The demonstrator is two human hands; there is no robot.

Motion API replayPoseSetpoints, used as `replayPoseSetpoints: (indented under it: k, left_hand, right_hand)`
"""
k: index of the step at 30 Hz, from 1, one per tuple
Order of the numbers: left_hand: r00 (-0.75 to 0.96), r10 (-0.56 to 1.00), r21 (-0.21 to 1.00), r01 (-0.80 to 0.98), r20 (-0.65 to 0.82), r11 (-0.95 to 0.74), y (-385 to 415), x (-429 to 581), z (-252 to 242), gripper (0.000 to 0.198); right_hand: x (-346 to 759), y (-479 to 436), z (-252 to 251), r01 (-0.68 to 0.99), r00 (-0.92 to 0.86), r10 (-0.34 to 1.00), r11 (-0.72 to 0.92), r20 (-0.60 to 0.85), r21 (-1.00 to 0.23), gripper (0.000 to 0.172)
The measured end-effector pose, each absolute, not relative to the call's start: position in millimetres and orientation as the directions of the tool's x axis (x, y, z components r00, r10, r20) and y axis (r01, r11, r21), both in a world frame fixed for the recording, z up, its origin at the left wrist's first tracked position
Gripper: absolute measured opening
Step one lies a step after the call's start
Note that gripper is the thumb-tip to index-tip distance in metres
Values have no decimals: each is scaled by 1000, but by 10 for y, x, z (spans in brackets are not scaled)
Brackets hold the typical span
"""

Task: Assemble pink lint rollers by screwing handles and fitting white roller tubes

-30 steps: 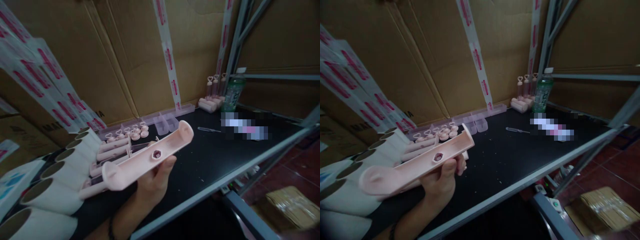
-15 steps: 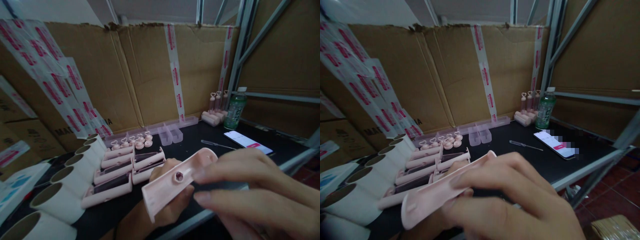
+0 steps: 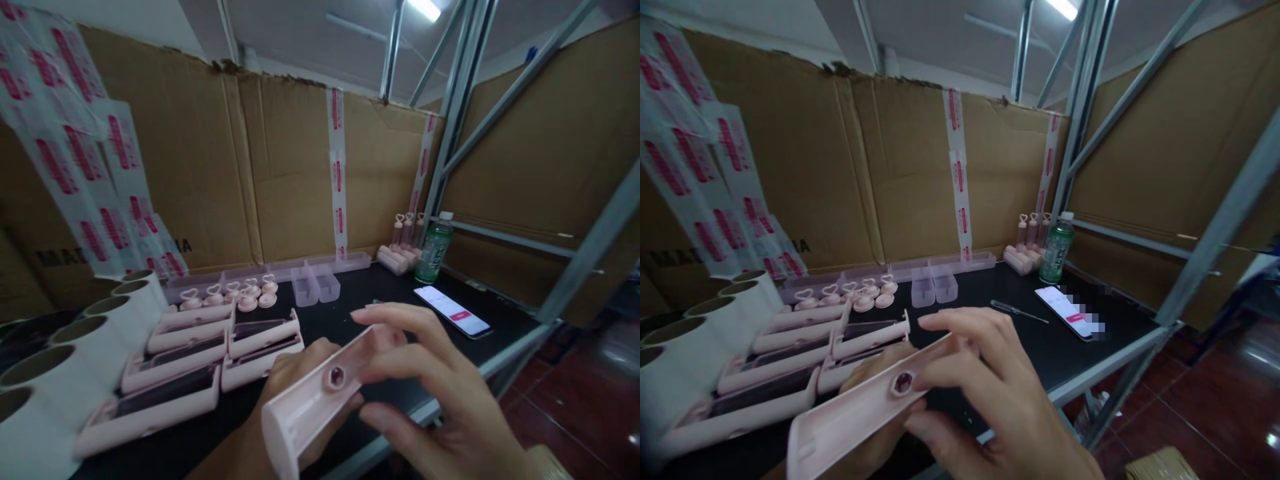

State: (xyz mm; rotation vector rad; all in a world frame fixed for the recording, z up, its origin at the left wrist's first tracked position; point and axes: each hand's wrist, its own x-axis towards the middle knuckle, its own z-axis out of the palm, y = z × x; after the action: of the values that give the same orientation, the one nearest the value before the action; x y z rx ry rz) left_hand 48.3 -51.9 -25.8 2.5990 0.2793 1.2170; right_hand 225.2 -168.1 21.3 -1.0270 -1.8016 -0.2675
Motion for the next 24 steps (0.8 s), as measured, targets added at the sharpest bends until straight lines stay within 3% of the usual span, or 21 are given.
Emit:
replayPoseSetpoints:
  k: [2,4,8,12,15,18,22,24]
  left_hand:
    - [605,296,297,102,739,-949,-543,459,-189,22]
    - [574,306,289,123,760,-949,-564,449,-133,16]
    - [560,318,339,69,765,-938,-571,475,-103,9]
    - [588,373,435,41,717,-900,-551,498,-130,10]
    - [603,387,462,35,697,-886,-556,488,-129,17]
    - [617,388,472,31,684,-881,-572,467,-117,16]
    - [610,358,436,22,707,-900,-575,461,-120,11]
    - [594,337,413,9,730,-911,-567,475,-128,9]
  right_hand:
    - [2446,-1543,164,766,107,478,519,872,-378,8]
    - [2741,-1327,51,837,284,519,275,806,-472,15]
    - [3278,-829,-296,896,310,736,-13,602,-445,26]
    - [3410,-538,-542,922,286,855,-124,433,-366,28]
    - [3402,-477,-596,928,265,865,-109,426,-356,24]
    - [3408,-511,-511,908,283,792,-39,541,-417,23]
    - [3255,-789,-102,823,400,493,180,773,-540,23]
    - [3055,-1029,183,768,452,302,346,839,-539,23]
